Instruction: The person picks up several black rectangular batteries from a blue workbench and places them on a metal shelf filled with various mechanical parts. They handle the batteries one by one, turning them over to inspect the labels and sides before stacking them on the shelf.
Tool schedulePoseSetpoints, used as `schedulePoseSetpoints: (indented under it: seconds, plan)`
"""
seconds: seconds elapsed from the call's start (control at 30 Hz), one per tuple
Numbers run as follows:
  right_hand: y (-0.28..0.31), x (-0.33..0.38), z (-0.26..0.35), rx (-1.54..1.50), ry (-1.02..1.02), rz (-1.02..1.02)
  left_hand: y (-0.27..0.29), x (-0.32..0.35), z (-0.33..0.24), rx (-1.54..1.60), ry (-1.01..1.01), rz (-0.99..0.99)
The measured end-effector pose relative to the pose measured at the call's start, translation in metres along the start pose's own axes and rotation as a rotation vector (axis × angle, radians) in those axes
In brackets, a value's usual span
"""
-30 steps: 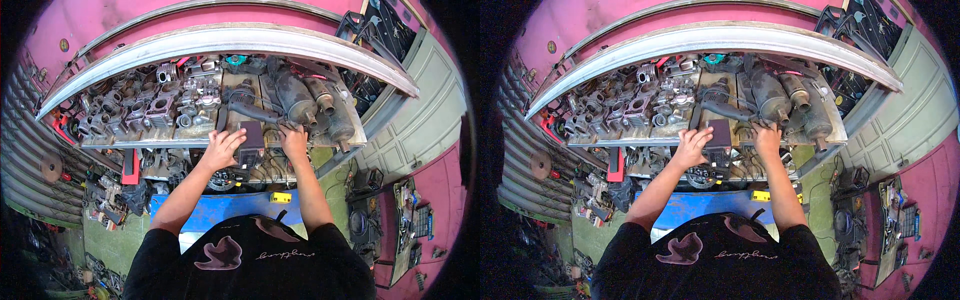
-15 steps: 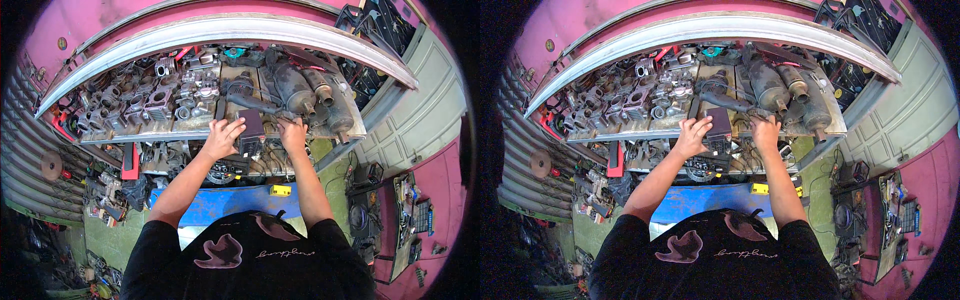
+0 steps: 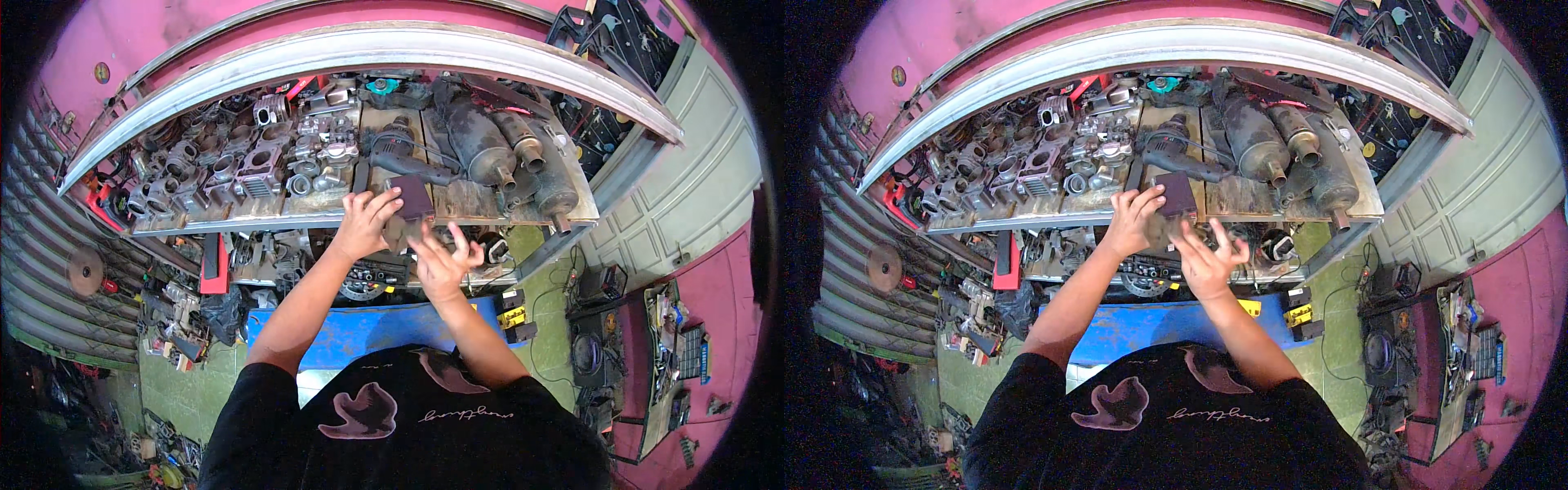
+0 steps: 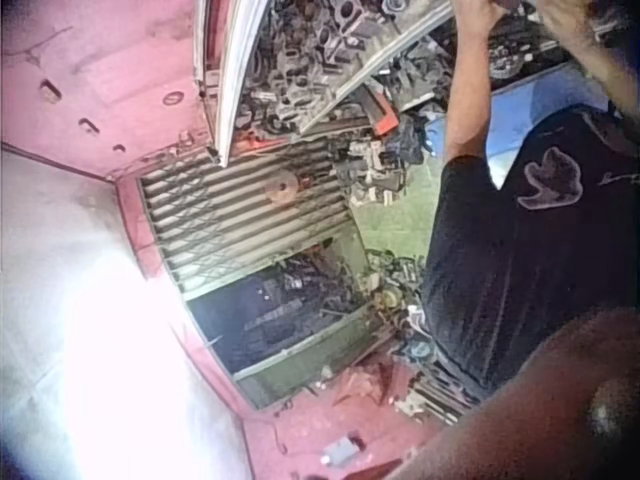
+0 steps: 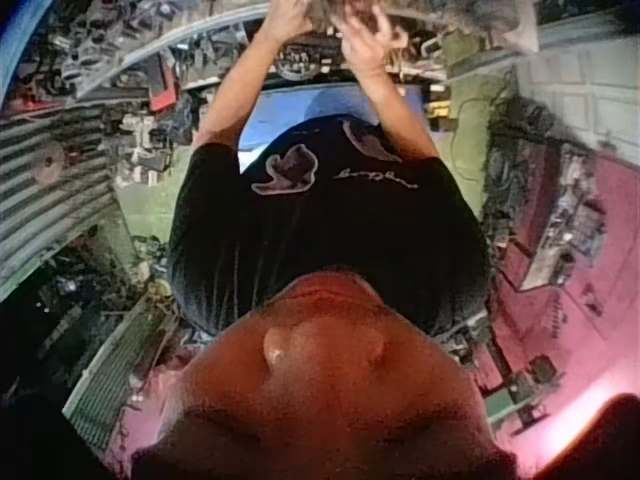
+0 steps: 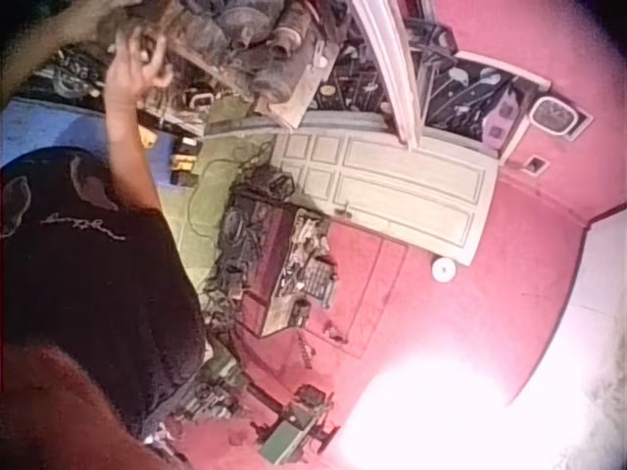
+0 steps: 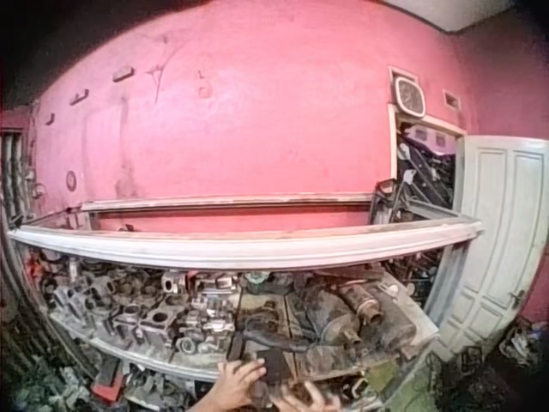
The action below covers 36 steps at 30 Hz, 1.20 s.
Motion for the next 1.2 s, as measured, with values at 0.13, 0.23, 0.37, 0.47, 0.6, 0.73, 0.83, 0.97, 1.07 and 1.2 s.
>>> schedulePoseSetpoints:
  seconds: [0.13, 0.23, 0.37, 0.47, 0.6, 0.73, 0.83, 0.97, 1.07, 1.2]
  plan:
    - [-0.012, 0.057, 0.006, 0.002, 0.108, 0.129, 0.006, -0.003, -0.001, 0.090, 0.053, -0.071]
    - [-0.004, 0.054, 0.003, -0.021, 0.076, 0.129, 0.008, -0.006, -0.003, 0.117, 0.085, -0.054]
    - [0.039, -0.030, 0.011, -0.001, -0.085, -0.102, 0.004, 0.000, 0.001, 0.091, 0.087, 0.031]
    - [0.019, -0.033, 0.010, 0.001, -0.037, -0.069, 0.006, -0.004, -0.001, 0.066, 0.070, 0.045]
    - [-0.015, 0.025, 0.003, -0.070, -0.033, 0.040, 0.011, -0.010, -0.003, 0.085, 0.096, -0.002]
    - [-0.008, 0.032, -0.002, -0.137, -0.044, 0.094, 0.016, -0.017, -0.006, 0.168, 0.123, -0.041]
    - [0.009, -0.005, -0.006, -0.183, -0.092, 0.052, 0.017, -0.019, 0.001, 0.183, 0.163, -0.005]
    - [0.003, -0.055, -0.006, -0.174, -0.178, 0.118, 0.022, -0.033, 0.006, 0.195, 0.232, 0.019]
    - [-0.023, -0.021, 0.008, -0.107, -0.065, 0.120, 0.025, -0.042, 0.010, 0.218, 0.275, -0.014]
    - [-0.018, -0.007, 0.010, -0.191, -0.031, 0.287, 0.021, -0.038, 0.015, 0.199, 0.296, 0.008]
Point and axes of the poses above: each hand's wrist, its own x-axis away from the middle knuckle, its own y-axis out of the back of the hand, z = x × y, the point moved 8 cm from there along -x, towards the middle knuckle, and after that the axes turned 7 degrees about x, right-handed, at the moved point
